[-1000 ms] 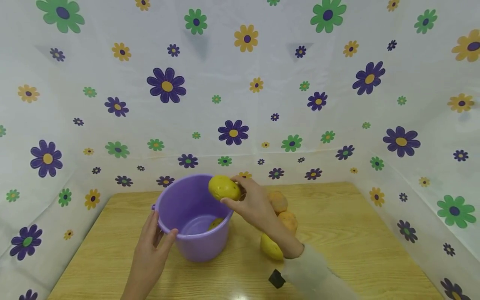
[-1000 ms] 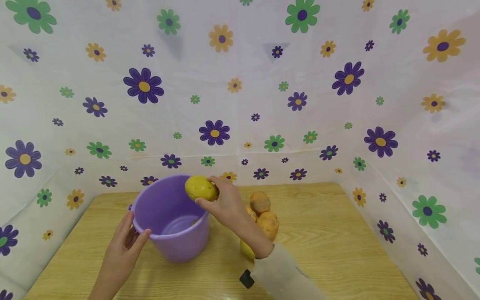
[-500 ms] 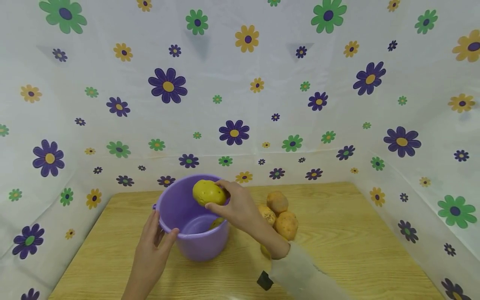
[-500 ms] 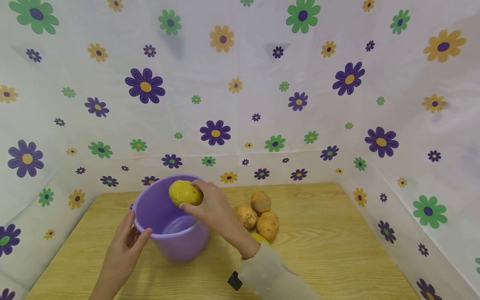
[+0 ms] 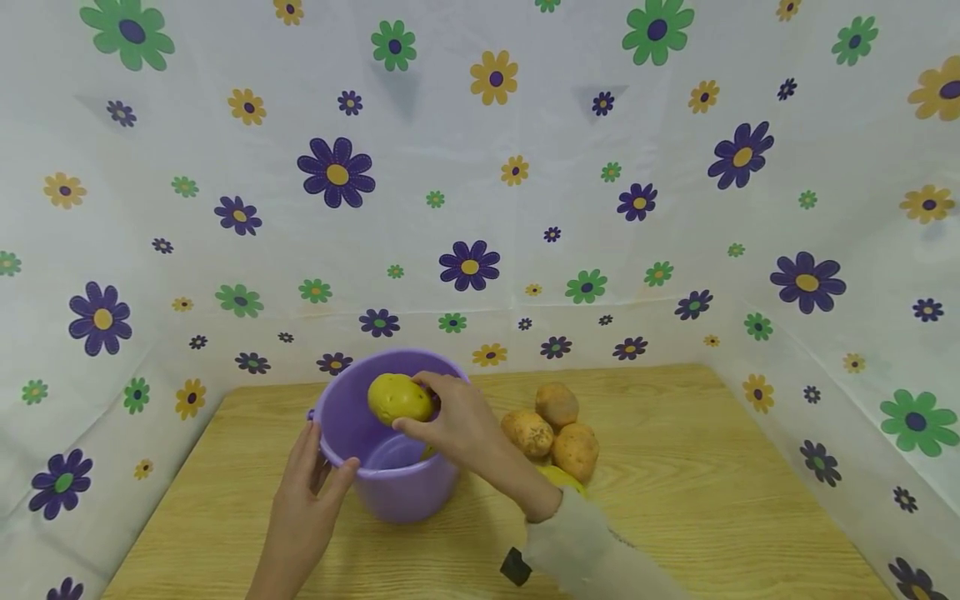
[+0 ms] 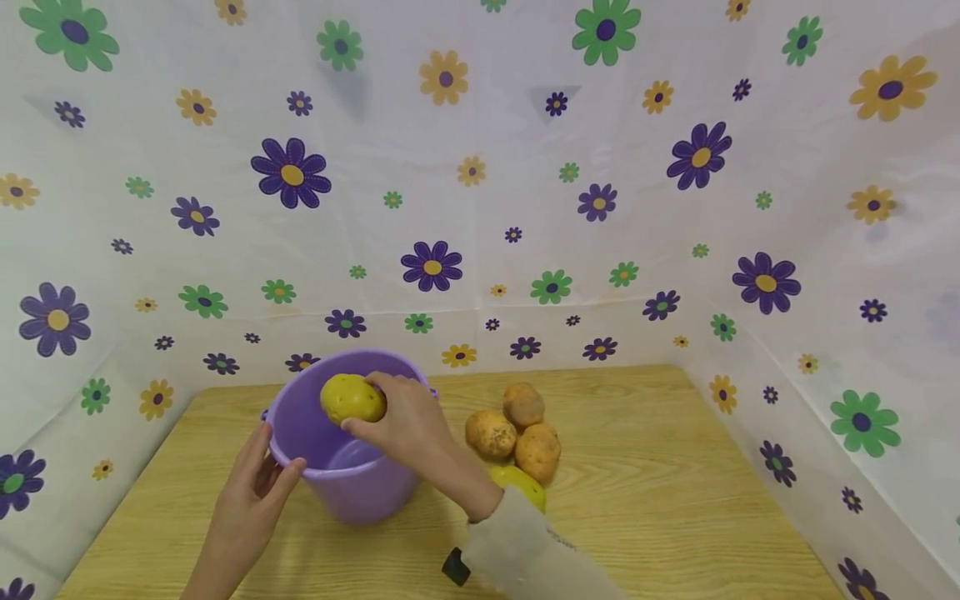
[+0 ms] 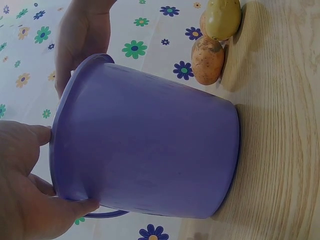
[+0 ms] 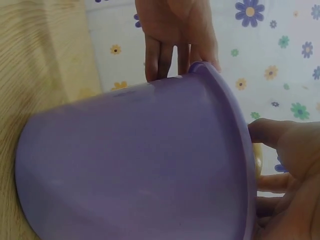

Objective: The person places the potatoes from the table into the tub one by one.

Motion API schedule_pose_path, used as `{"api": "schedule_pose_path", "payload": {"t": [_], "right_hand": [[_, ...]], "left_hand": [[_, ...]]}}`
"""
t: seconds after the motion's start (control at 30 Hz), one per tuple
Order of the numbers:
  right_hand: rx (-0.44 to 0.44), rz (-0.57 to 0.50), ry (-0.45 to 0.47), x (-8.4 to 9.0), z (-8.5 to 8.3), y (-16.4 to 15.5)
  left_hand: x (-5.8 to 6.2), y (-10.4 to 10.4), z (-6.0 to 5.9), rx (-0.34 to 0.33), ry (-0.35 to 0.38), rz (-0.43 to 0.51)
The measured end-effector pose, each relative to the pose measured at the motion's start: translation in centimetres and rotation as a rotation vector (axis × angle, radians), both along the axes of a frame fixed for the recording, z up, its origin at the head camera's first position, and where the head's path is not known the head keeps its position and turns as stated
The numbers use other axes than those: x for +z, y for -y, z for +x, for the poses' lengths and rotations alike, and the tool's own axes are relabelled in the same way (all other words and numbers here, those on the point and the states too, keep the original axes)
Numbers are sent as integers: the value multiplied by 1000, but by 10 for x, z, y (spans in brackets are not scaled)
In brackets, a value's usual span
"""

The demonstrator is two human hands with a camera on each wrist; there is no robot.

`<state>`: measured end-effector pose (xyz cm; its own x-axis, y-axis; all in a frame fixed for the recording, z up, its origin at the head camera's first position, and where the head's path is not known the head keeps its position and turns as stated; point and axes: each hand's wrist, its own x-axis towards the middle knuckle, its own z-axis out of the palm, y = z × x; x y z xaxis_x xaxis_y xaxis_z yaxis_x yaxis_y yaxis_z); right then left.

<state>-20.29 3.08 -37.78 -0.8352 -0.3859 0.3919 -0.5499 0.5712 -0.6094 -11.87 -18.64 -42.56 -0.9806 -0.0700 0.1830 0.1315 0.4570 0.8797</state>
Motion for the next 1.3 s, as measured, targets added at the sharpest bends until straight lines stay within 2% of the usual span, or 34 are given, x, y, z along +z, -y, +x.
{"api": "schedule_pose_path", "payload": {"t": [0.3, 0.5, 1.0, 1.3], "right_hand": [[-51, 97, -88, -8, 1, 5], [-48, 92, -108, -11, 3, 4], [-7, 50, -57, -9, 5, 2], [42, -25, -20, -7, 2, -5]], "left_hand": [[-1, -2, 1, 1, -1, 18], [-3, -3, 0, -10, -32, 29], [-2, -2, 0, -7, -28, 25], [-1, -3, 1, 3, -31, 20]]}}
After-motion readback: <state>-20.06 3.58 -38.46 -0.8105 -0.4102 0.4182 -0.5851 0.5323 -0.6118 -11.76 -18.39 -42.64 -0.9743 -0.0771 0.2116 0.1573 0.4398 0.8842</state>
